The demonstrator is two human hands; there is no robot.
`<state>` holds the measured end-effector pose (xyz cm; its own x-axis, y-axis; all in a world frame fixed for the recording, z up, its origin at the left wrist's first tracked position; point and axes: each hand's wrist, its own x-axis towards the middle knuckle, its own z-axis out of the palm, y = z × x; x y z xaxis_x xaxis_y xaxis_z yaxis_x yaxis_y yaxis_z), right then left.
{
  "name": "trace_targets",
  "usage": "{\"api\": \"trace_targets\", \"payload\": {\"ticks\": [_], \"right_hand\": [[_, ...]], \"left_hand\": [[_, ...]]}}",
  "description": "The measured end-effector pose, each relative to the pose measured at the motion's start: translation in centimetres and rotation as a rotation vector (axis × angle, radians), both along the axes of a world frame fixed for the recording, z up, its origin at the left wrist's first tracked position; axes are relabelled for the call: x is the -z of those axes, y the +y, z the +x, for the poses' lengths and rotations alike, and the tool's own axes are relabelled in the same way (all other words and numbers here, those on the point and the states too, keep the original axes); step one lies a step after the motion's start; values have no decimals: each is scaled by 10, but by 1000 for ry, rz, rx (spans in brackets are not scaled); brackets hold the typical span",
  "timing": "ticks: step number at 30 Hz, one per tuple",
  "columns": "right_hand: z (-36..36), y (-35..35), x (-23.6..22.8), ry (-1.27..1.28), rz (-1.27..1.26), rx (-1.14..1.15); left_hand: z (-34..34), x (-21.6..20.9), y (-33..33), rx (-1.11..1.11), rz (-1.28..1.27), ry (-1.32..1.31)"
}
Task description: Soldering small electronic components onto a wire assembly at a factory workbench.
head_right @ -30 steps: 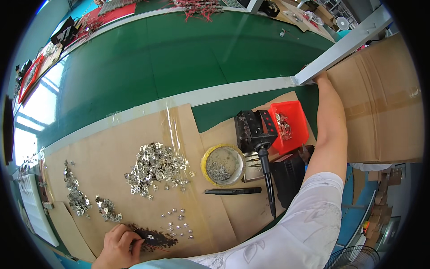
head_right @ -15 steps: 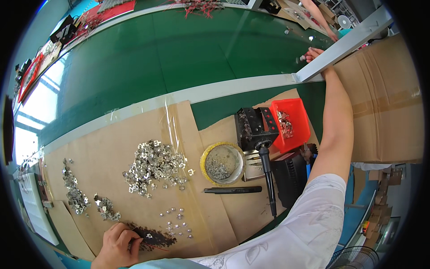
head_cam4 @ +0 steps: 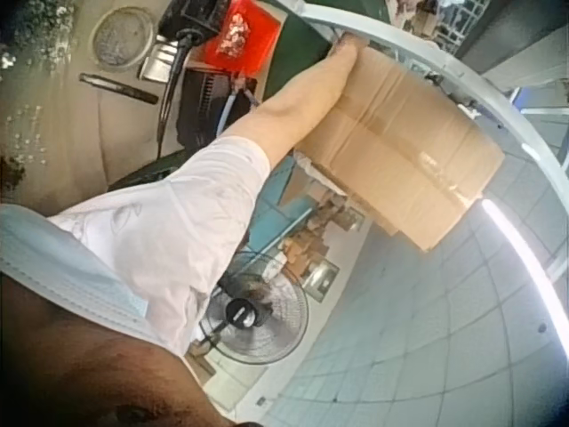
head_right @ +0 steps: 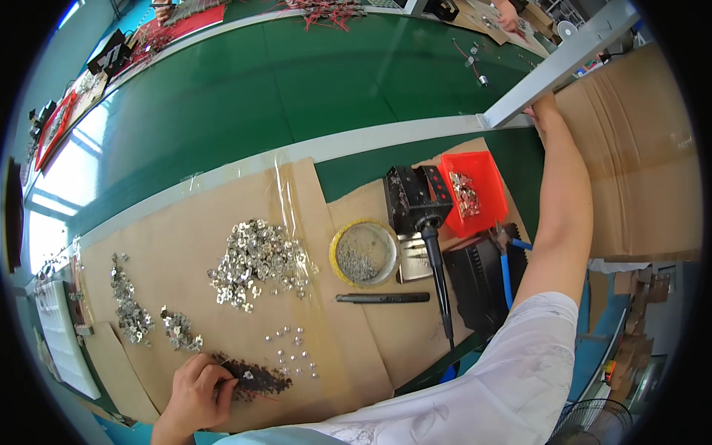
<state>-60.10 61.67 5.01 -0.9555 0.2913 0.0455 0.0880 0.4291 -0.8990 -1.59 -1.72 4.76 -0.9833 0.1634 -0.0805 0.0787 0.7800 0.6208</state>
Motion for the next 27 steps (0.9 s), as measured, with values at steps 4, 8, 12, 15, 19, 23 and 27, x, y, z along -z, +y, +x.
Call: {"api": "trace_targets", "payload": {"ticks": [4,8,12,15,19,23,27], "right_hand": [[41,-5,-35,-229,190,20],[83,5,-71,-292,354,-123],[148,-33,-110,-77,741,-297],[221,-75,-137,269,606,-353],[358,-159,-162,366,468,-293],[463,-262,-113,234,215,-415],[528,-330,-47,-66,-401,-436]], "left_hand": [[2,5,-2,9,22,48],[4,5,-1,30,-14,77],[16,5,0,-7,-30,54],[17,10,-2,4,-11,72],[11,20,-1,26,26,158],[19,24,-16,16,-21,200],[15,31,-13,32,2,238]]}}
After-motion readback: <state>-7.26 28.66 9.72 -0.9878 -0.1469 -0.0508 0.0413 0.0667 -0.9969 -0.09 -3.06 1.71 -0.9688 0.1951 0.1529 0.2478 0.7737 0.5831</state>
